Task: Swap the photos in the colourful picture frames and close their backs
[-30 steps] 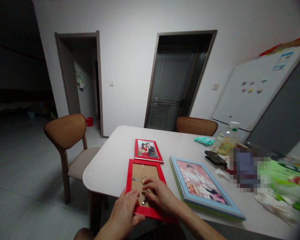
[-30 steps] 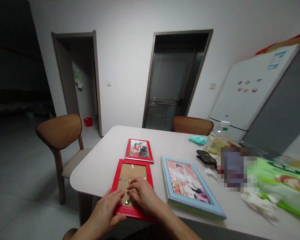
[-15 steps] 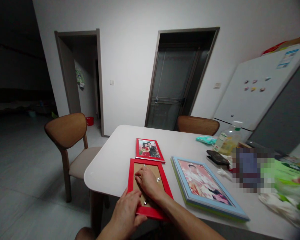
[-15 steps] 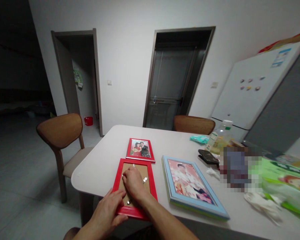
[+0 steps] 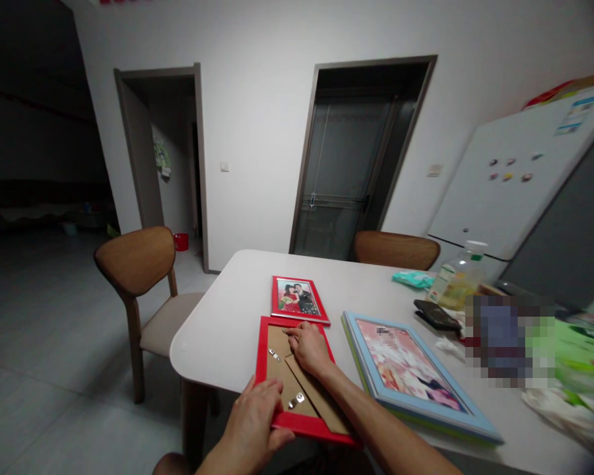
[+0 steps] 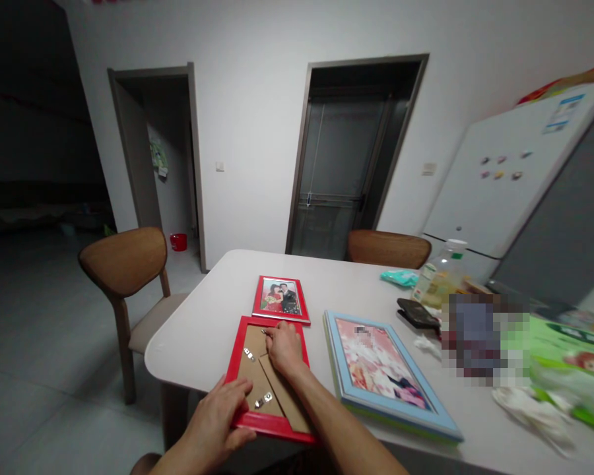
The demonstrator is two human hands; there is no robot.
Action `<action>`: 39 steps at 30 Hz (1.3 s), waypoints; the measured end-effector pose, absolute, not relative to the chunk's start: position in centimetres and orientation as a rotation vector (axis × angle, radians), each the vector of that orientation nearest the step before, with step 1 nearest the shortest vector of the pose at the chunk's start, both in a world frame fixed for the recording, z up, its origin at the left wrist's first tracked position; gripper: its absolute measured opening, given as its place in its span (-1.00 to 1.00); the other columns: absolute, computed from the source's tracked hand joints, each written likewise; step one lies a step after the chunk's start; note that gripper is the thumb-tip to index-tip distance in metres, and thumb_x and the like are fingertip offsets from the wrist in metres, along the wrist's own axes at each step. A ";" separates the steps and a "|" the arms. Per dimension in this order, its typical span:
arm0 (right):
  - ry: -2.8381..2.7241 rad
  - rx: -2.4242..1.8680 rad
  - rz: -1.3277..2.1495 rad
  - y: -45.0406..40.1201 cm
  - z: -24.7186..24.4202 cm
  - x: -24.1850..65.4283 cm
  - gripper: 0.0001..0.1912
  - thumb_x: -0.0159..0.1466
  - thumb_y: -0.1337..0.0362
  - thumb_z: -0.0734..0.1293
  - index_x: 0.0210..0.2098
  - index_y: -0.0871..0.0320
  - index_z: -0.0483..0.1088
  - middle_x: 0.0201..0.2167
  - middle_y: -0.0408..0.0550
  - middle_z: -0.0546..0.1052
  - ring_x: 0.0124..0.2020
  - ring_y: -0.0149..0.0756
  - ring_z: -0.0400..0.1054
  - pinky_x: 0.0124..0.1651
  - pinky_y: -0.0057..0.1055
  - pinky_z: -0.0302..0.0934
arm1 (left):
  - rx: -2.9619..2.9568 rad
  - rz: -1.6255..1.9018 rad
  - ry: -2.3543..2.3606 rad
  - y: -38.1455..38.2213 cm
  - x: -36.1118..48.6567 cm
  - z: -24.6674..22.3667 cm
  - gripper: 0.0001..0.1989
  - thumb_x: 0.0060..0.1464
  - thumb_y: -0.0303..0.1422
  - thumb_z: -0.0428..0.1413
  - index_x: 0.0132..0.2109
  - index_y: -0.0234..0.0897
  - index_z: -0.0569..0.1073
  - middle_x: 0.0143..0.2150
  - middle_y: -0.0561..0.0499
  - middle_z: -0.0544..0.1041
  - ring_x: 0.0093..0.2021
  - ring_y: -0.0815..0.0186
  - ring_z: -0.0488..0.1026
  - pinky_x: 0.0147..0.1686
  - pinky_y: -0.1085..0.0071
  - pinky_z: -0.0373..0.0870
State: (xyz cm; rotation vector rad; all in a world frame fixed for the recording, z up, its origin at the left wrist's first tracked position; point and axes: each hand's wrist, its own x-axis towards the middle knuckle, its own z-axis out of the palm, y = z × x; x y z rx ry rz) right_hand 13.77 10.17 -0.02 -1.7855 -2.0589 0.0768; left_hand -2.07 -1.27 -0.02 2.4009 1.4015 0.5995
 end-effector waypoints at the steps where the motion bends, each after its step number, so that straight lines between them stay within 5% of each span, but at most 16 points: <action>1: -2.061 -1.779 0.078 9.9 0.2 13.9 -0.69 0.13 0.25 0.14 -0.18 0.11 0.39 -0.27 0.02 0.41 -0.22 -0.26 0.19 -0.18 -0.43 0.00 | 2.406 0.582 1.399 -1.3 -2.1 0.0 -0.43 -0.27 -0.38 0.24 -0.04 -0.38 0.30 -0.01 -0.20 0.37 0.03 0.13 0.26 0.08 0.12 0.06; 6: -2.151 -1.678 0.174 6.6 1.0 15.8 -0.67 0.10 0.18 0.16 -0.21 0.16 0.38 -0.28 0.00 0.41 -0.27 -0.32 0.24 -0.23 -0.50 0.03 | 2.397 0.592 1.395 -1.3 -2.1 0.0 -0.39 -0.28 -0.40 0.24 -0.01 -0.39 0.26 -0.01 -0.21 0.36 0.03 0.13 0.25 0.08 0.11 0.05; 13: -2.187 -1.731 0.309 2.5 2.1 15.9 -0.62 -0.04 0.15 0.26 -0.21 0.13 0.36 -0.30 -0.01 0.40 -0.30 -0.29 0.27 -0.29 -0.49 0.06 | 2.376 0.613 1.355 -1.6 -2.0 0.5 -0.65 -0.20 -0.36 0.19 -0.18 -0.32 0.37 0.03 -0.17 0.33 0.07 0.14 0.20 0.09 0.11 0.01; 20: -2.086 -1.655 0.373 3.8 2.0 15.7 -0.52 -0.12 0.35 0.25 -0.15 0.21 0.33 -0.22 0.05 0.44 -0.22 -0.26 0.30 -0.20 -0.47 0.10 | 2.318 0.582 1.373 -1.3 -2.1 0.3 -0.46 -0.23 -0.40 0.17 -0.02 -0.42 0.27 0.14 -0.29 0.13 0.14 0.09 0.05 0.10 0.12 0.00; 25: -2.075 -1.640 0.427 4.2 3.6 16.3 -0.66 -0.11 0.35 0.23 -0.30 0.20 0.40 -0.35 0.02 0.49 -0.35 -0.27 0.34 -0.33 -0.48 0.14 | 2.072 0.841 1.360 -1.0 -2.0 0.8 -0.36 -0.19 -0.42 0.11 0.09 -0.42 0.13 0.18 -0.24 0.06 0.16 0.16 0.02 0.11 0.20 0.01; 32: -2.003 -1.495 0.389 3.3 7.0 13.6 -0.61 -0.07 0.26 0.28 -0.21 0.18 0.38 -0.27 0.01 0.45 -0.25 -0.25 0.30 -0.19 -0.41 0.14 | 1.544 1.273 1.209 1.4 -2.2 2.0 -0.58 -0.06 -0.37 -0.03 0.00 -0.36 0.21 0.01 -0.13 0.34 0.00 0.21 0.28 -0.02 0.27 0.21; 39: -1.914 -1.629 0.335 3.9 4.4 16.8 -0.62 0.07 0.20 0.19 -0.13 0.20 0.30 -0.21 0.04 0.41 -0.23 -0.26 0.28 -0.16 -0.38 0.12 | 1.091 1.343 1.181 2.3 -8.6 2.0 -0.52 -0.14 -0.36 0.06 0.00 -0.33 0.22 -0.09 -0.08 0.43 -0.23 0.24 0.44 -0.28 0.37 0.38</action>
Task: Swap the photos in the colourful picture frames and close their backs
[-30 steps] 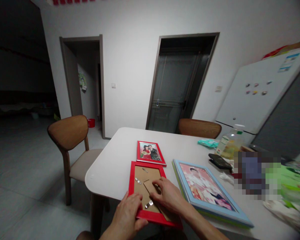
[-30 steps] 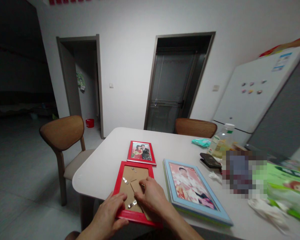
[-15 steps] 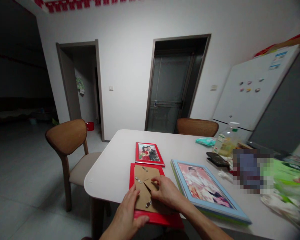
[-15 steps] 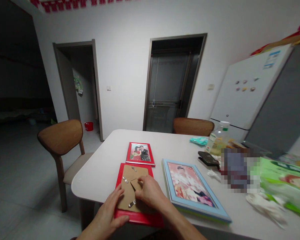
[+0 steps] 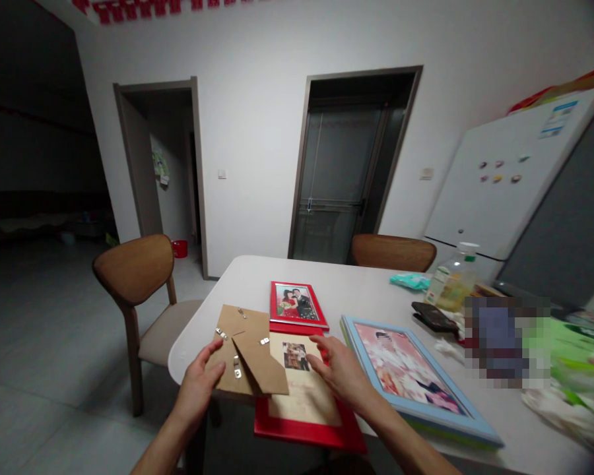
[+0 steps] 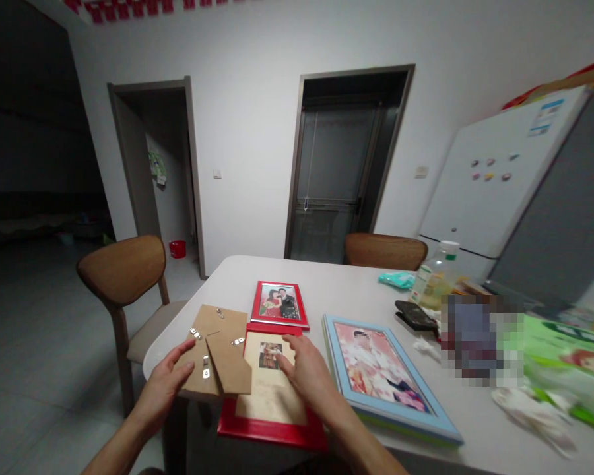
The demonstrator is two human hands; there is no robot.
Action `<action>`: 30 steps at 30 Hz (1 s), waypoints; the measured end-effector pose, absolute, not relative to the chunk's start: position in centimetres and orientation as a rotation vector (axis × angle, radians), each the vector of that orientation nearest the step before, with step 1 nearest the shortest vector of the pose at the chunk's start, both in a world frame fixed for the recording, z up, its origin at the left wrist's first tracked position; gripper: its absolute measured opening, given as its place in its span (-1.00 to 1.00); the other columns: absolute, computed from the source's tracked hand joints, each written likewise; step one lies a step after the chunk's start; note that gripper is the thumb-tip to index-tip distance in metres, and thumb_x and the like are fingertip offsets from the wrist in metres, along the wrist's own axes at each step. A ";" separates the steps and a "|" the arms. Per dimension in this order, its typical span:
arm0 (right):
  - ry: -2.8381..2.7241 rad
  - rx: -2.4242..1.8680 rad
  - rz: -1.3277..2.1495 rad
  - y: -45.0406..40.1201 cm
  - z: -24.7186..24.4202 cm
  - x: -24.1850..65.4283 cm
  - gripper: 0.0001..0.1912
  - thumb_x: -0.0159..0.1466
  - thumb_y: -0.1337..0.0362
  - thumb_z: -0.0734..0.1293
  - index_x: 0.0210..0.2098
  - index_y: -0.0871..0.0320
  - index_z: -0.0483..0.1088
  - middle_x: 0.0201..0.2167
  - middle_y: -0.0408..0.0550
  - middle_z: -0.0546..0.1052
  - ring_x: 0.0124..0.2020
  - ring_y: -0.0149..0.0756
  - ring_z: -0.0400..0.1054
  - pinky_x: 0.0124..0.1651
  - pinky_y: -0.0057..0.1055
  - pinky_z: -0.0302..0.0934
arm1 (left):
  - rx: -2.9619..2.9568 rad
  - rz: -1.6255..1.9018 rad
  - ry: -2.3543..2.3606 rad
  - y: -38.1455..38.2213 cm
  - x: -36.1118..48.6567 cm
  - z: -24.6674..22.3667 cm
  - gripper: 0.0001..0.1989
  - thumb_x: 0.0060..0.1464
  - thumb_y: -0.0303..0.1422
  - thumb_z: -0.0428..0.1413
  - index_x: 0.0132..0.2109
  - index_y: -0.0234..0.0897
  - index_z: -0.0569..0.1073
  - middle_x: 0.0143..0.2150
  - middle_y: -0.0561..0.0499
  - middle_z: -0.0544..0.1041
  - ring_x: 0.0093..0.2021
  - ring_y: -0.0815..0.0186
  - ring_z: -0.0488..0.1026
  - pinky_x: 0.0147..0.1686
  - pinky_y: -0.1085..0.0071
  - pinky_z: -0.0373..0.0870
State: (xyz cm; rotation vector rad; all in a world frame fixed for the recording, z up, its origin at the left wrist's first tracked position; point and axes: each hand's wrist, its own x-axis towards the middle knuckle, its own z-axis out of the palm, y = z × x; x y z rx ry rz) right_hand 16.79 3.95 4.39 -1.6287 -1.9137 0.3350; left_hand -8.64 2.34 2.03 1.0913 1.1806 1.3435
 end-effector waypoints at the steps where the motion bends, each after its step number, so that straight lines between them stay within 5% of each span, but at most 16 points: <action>1: -1.928 -1.693 0.292 4.0 3.7 17.6 -0.62 0.07 0.22 0.19 -0.13 0.21 0.30 -0.22 0.05 0.40 -0.21 -0.25 0.27 -0.14 -0.38 0.10 | 1.086 1.330 1.220 2.3 -9.5 2.0 -0.52 -0.15 -0.37 0.07 0.00 -0.32 0.23 -0.10 -0.06 0.43 -0.25 0.26 0.45 -0.29 0.38 0.38; 15: -1.735 -1.880 0.436 4.9 1.3 19.0 -0.41 -0.01 0.40 0.13 0.05 0.32 0.04 -0.28 0.14 0.43 -0.30 -0.23 0.33 -0.25 -0.39 0.13 | 1.889 1.191 1.969 3.3 -12.3 -0.5 -0.59 -0.16 -0.38 -0.03 -0.08 -0.38 0.30 -0.03 -0.16 0.35 0.02 0.13 0.25 0.02 0.20 0.12; 21: -1.150 -1.411 1.299 3.9 3.4 18.3 -0.27 0.01 0.34 0.07 0.16 0.16 -0.28 -0.40 -0.06 0.49 -0.52 -0.31 0.38 -0.45 -0.39 0.23 | 2.126 1.108 1.499 0.3 -2.5 2.0 -0.54 -0.09 -0.38 0.00 0.02 -0.34 0.22 0.10 -0.15 0.22 0.11 0.18 0.11 0.08 0.18 0.06; 26: -1.014 -1.239 1.375 2.9 5.4 17.3 -0.24 -0.01 0.32 0.15 0.15 0.10 -0.22 -0.35 -0.07 0.50 -0.44 -0.30 0.40 -0.39 -0.38 0.25 | 2.290 0.957 1.235 -1.3 3.3 3.4 -0.45 -0.15 -0.39 0.11 0.04 -0.32 0.20 0.15 -0.15 0.14 0.13 0.13 0.07 0.08 0.16 0.08; 30: -1.017 -1.197 1.368 3.1 5.4 17.3 -0.20 -0.02 0.26 0.25 0.15 0.12 -0.20 -0.45 -0.10 0.49 -0.48 -0.31 0.38 -0.43 -0.40 0.24 | 2.440 0.972 1.177 -0.8 3.2 3.9 -0.57 -0.06 -0.46 0.01 0.02 -0.30 0.21 -0.02 -0.11 0.35 -0.04 0.19 0.27 -0.06 0.23 0.27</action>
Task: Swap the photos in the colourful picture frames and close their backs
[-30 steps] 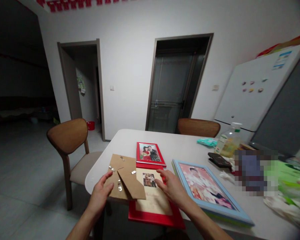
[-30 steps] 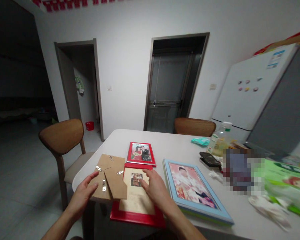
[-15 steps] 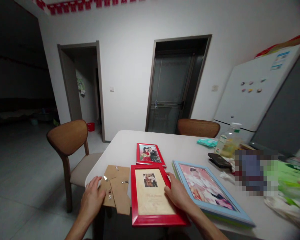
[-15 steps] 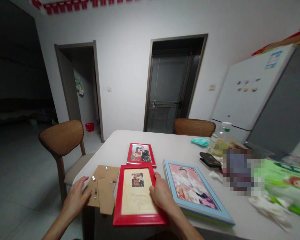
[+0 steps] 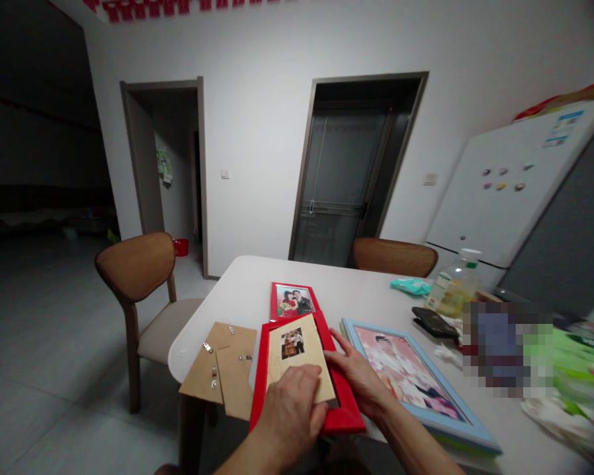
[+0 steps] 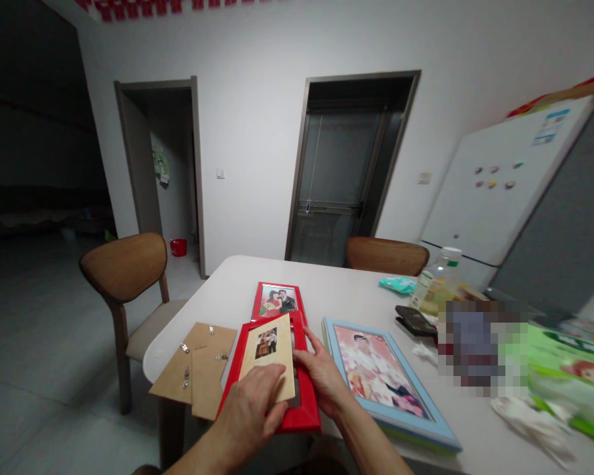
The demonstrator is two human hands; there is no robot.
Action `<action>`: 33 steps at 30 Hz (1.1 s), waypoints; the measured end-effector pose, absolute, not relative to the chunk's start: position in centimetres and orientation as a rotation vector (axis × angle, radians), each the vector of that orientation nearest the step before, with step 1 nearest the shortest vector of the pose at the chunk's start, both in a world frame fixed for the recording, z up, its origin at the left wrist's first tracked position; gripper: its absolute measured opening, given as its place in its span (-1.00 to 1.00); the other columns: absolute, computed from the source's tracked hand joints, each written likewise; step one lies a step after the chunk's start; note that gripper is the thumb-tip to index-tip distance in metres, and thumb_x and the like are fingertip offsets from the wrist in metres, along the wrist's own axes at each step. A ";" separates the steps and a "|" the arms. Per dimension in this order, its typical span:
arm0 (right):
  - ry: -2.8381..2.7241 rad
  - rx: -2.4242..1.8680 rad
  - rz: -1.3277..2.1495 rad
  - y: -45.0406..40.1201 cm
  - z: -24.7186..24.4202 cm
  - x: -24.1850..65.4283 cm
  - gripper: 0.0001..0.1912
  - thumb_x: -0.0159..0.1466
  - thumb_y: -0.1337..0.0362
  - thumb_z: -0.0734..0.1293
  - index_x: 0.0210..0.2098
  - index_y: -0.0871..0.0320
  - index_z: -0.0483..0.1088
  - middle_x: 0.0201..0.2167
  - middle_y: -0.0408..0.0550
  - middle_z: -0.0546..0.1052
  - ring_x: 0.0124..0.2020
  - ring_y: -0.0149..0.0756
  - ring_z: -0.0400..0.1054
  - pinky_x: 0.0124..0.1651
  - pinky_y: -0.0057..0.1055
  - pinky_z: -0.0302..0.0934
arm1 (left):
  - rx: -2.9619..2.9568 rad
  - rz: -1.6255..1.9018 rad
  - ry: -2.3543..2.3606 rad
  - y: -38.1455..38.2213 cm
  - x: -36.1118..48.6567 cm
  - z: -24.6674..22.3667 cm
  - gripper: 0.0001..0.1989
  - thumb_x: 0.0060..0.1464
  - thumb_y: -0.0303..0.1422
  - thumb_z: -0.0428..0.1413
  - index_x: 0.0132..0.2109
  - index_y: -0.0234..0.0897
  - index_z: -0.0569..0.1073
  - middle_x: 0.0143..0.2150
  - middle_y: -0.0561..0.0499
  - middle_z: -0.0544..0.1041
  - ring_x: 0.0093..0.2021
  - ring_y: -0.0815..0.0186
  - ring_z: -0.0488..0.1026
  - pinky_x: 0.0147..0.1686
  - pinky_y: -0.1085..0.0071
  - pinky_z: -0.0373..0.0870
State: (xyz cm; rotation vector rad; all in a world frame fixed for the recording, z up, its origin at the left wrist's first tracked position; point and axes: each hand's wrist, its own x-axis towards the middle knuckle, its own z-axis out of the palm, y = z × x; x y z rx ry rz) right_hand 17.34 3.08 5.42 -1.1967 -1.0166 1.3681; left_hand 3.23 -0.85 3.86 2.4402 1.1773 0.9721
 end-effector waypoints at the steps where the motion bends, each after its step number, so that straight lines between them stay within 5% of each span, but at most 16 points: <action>1: -1.036 -1.212 1.337 3.3 5.2 17.5 -0.19 -0.02 0.25 0.26 0.15 0.14 -0.20 -0.49 -0.12 0.48 -0.50 -0.32 0.37 -0.44 -0.42 0.23 | 2.463 1.004 1.164 -0.7 2.9 4.0 -0.59 -0.05 -0.49 -0.03 0.01 -0.29 0.22 -0.08 -0.09 0.39 -0.09 0.22 0.30 -0.09 0.26 0.30; 6: -1.447 -1.550 0.926 4.8 3.5 19.1 -0.36 -0.02 0.30 0.19 0.07 0.26 0.05 -0.59 -0.14 0.44 -0.59 -0.33 0.32 -0.52 -0.45 0.16 | 2.192 1.367 1.387 -0.1 -0.5 4.8 -0.58 -0.06 -0.53 -0.12 0.02 -0.31 0.19 -0.17 -0.08 0.41 -0.21 0.28 0.38 -0.18 0.35 0.34; 9: -1.745 -1.756 0.495 5.3 2.7 19.9 -0.49 -0.02 0.37 0.15 -0.04 0.30 0.21 -0.37 0.04 0.49 -0.40 -0.26 0.37 -0.33 -0.41 0.18 | 1.824 1.432 1.559 0.1 -3.4 4.3 -0.58 -0.07 -0.46 -0.08 0.01 -0.31 0.19 -0.19 -0.06 0.42 -0.29 0.27 0.43 -0.31 0.39 0.38; 12: -1.887 -1.849 0.262 5.2 2.0 20.0 -0.55 0.02 0.39 0.12 -0.08 0.34 0.25 -0.19 0.17 0.44 -0.20 -0.20 0.33 -0.17 -0.40 0.12 | 1.634 1.422 1.587 0.3 -5.9 2.4 -0.61 -0.10 -0.41 -0.05 -0.04 -0.32 0.23 -0.15 -0.06 0.43 -0.17 0.21 0.40 -0.24 0.37 0.34; 18: -2.027 -1.924 0.178 5.1 1.2 19.4 -0.62 0.06 0.38 0.11 -0.14 0.35 0.30 -0.28 0.20 0.47 -0.25 -0.20 0.35 -0.23 -0.43 0.12 | 1.593 1.223 1.612 0.4 -7.6 -0.8 -0.58 -0.08 -0.34 -0.05 -0.01 -0.33 0.21 -0.13 -0.07 0.44 -0.14 0.21 0.39 -0.19 0.36 0.30; 25: -2.102 -1.993 0.089 5.1 0.7 19.5 -0.73 0.06 0.37 0.11 -0.32 0.31 0.36 -0.36 0.19 0.46 -0.34 -0.19 0.35 -0.28 -0.41 0.12 | 1.907 0.975 1.871 0.1 -8.0 -0.2 -0.56 -0.03 -0.30 -0.10 0.01 -0.39 0.22 -0.34 -0.05 0.45 -0.36 0.23 0.43 -0.35 0.36 0.34; 33: -1.928 -1.711 0.287 5.1 1.3 17.5 -0.57 0.05 0.33 0.16 -0.08 0.31 0.27 -0.20 0.15 0.41 -0.24 -0.25 0.31 -0.13 -0.39 0.10 | 2.356 0.992 1.747 0.2 -7.1 -0.7 -0.54 -0.13 -0.41 -0.03 0.00 -0.34 0.26 -0.01 -0.15 0.33 0.02 0.13 0.22 0.00 0.17 0.17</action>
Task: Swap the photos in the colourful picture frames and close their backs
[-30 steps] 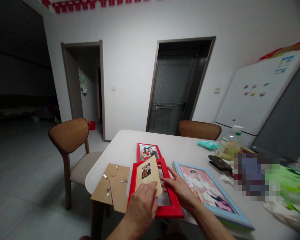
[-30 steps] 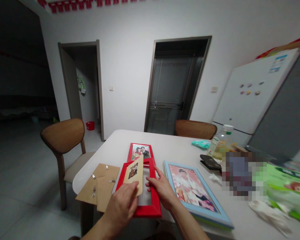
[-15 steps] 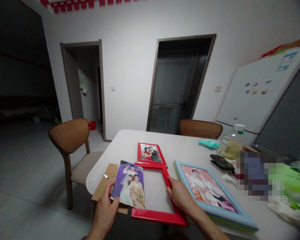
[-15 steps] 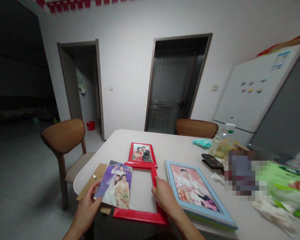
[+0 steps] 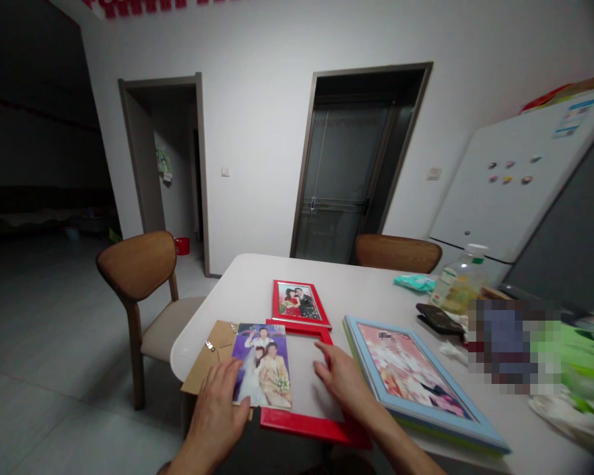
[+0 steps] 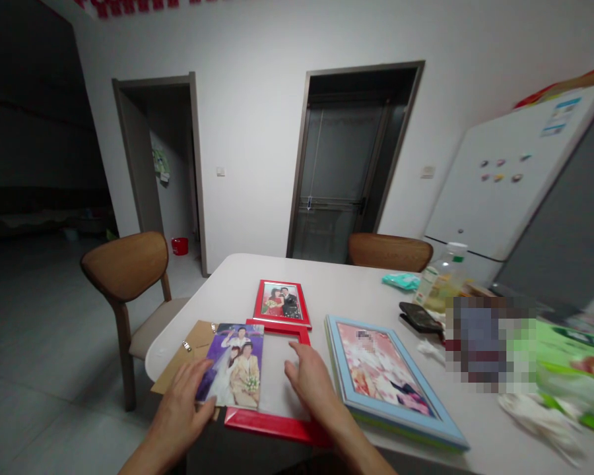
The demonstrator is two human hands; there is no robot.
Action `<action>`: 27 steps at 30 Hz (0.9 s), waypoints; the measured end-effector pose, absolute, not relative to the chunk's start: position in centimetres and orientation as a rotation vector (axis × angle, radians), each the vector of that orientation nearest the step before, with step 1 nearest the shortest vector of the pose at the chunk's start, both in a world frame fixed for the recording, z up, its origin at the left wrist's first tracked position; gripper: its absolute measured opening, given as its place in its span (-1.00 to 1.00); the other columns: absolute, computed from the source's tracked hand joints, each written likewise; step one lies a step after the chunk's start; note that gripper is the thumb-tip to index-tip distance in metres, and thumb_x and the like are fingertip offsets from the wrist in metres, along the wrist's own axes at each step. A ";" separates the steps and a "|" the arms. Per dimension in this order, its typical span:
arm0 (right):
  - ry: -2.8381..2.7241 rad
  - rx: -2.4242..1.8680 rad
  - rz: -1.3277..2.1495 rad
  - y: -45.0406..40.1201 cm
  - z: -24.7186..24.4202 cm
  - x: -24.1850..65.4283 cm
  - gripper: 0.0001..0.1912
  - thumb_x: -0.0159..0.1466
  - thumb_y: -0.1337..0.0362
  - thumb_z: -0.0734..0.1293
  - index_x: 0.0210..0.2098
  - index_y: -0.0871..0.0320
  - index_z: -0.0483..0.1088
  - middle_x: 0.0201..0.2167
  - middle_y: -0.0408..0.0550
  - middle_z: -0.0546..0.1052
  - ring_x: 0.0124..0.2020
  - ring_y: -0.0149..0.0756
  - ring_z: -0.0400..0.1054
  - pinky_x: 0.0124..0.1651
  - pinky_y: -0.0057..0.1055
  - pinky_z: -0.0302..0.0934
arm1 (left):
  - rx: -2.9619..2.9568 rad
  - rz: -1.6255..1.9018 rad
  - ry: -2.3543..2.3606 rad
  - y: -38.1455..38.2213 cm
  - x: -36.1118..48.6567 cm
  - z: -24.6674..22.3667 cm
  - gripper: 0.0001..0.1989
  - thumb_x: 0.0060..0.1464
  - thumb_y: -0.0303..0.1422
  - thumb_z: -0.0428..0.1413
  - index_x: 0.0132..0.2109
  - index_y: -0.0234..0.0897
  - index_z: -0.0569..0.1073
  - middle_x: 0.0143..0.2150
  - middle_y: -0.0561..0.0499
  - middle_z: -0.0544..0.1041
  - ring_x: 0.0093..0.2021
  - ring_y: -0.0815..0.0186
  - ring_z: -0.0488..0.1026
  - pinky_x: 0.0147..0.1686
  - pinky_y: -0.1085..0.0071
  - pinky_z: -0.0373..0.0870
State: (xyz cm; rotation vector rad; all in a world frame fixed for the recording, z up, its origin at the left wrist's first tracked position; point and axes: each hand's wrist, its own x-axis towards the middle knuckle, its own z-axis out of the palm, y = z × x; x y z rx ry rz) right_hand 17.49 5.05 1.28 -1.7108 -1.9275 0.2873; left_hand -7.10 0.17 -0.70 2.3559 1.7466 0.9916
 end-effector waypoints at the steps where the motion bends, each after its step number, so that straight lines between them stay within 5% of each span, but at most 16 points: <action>1: -1.885 -1.650 0.413 5.1 1.1 16.8 -0.55 0.05 0.31 0.15 -0.05 0.29 0.25 -0.22 0.11 0.43 -0.30 -0.30 0.33 -0.17 -0.41 0.13 | 2.398 0.959 1.684 0.1 -6.7 -0.8 -0.51 -0.15 -0.43 -0.03 0.02 -0.33 0.25 0.04 -0.14 0.29 0.06 0.14 0.18 0.03 0.16 0.13; 6: -1.600 -1.435 0.879 5.9 -0.5 12.7 -0.51 -0.02 0.36 0.18 -0.06 0.22 0.24 -0.51 -0.14 0.45 -0.60 -0.45 0.25 -0.48 -0.50 0.14 | 2.491 0.740 1.558 0.2 -5.3 -1.1 -0.43 -0.23 -0.54 -0.06 0.05 -0.37 0.22 0.12 -0.18 0.19 0.14 0.14 0.07 0.08 0.12 0.06; 10: -1.324 -1.260 1.035 6.2 0.2 10.1 -0.44 -0.09 0.42 0.22 -0.04 0.24 0.22 -0.63 -0.23 0.37 -0.63 -0.47 0.20 -0.52 -0.53 0.11 | 2.512 0.749 1.514 1.1 -5.1 -1.4 -0.36 -0.31 -0.61 -0.09 0.06 -0.36 0.22 0.12 -0.19 0.21 0.13 0.12 0.09 0.06 0.08 0.07; 15: -1.135 -0.923 1.199 4.9 3.9 8.9 -0.37 -0.01 0.26 0.26 0.06 0.16 0.07 -0.51 -0.20 0.38 -0.52 -0.44 0.27 -0.44 -0.48 0.17 | 2.261 1.251 1.343 2.2 -4.6 -0.3 -0.45 -0.18 -0.60 -0.15 0.04 -0.34 0.25 0.07 -0.14 0.28 0.09 0.22 0.17 0.06 0.17 0.10; 19: -0.946 -1.061 1.277 4.4 3.7 9.8 -0.41 0.00 0.14 0.27 0.02 0.15 0.12 -0.42 -0.10 0.42 -0.39 -0.35 0.33 -0.36 -0.42 0.20 | 1.651 1.592 1.289 1.6 -2.8 2.0 -0.66 0.01 -0.41 -0.10 -0.04 -0.34 0.33 -0.05 -0.12 0.42 -0.02 0.19 0.32 -0.01 0.25 0.21; 24: -0.800 -1.058 1.426 4.9 1.4 12.2 -0.58 0.01 0.18 0.21 -0.13 0.17 0.24 -0.33 -0.01 0.48 -0.36 -0.28 0.36 -0.39 -0.40 0.22 | 1.102 1.582 1.039 0.4 0.8 2.8 -0.63 -0.03 -0.28 -0.03 -0.10 -0.43 0.37 -0.18 -0.14 0.49 -0.11 0.15 0.39 -0.11 0.31 0.31; 27: -0.882 -1.074 1.324 5.3 1.6 14.2 -0.58 -0.01 0.31 0.14 -0.13 0.19 0.23 -0.35 -0.01 0.50 -0.39 -0.26 0.38 -0.42 -0.40 0.23 | 1.122 1.490 0.982 0.6 1.3 2.0 -0.57 -0.06 -0.31 -0.03 -0.02 -0.43 0.28 -0.08 -0.17 0.43 -0.07 0.18 0.36 -0.11 0.33 0.31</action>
